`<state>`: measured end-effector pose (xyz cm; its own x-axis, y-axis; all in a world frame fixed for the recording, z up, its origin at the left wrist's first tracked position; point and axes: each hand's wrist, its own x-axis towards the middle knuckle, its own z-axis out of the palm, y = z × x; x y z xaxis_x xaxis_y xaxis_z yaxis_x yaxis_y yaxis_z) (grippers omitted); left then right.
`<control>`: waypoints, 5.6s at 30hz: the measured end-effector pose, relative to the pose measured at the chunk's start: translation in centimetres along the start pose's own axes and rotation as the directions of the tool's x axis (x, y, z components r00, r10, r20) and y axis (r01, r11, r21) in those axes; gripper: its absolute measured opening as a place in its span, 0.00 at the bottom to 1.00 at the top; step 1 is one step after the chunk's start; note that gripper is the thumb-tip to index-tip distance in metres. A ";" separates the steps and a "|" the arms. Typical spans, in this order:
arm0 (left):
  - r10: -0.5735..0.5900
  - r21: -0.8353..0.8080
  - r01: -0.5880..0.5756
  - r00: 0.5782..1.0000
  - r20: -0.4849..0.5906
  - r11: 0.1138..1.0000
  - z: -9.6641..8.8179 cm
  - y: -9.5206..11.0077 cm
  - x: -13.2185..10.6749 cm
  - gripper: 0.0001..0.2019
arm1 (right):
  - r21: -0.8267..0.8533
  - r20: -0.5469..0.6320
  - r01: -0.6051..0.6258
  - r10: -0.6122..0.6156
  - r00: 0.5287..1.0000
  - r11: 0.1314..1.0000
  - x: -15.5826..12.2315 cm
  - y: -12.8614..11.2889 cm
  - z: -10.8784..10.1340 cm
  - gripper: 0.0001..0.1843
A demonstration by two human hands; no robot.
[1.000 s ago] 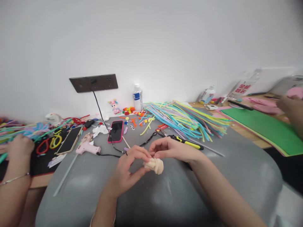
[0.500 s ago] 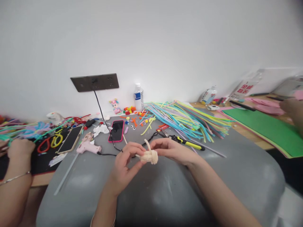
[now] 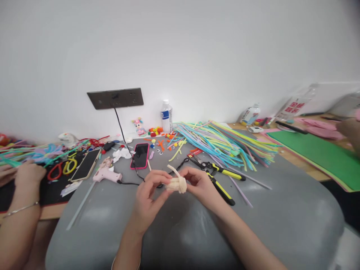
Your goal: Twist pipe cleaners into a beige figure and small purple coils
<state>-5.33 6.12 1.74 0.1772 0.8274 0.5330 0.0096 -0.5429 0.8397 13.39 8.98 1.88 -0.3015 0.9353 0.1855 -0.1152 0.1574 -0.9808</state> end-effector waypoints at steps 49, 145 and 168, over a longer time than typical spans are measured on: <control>-0.250 -0.202 0.283 0.952 0.174 0.938 -1.9 1.2 2.7 0.11 | -0.001 0.301 0.173 -0.164 0.939 0.985 1.9 -1.4 -3.9 0.09; -0.203 -0.268 0.175 0.976 -0.082 0.948 0.4 0.3 -0.1 0.19 | 0.059 0.188 0.137 -0.145 0.971 0.989 -2.2 -2.3 -1.0 0.09; -0.064 -0.205 0.069 0.997 0.031 0.976 0.1 1.3 -0.5 0.10 | 0.026 0.268 0.101 -0.104 0.958 0.995 -2.2 -3.4 -1.6 0.10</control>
<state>-5.31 4.98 2.52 0.2071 0.8557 0.4743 -0.1801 -0.4432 0.8782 15.97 6.84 4.72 -0.5301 0.7947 0.2957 -0.1692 0.2425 -0.9553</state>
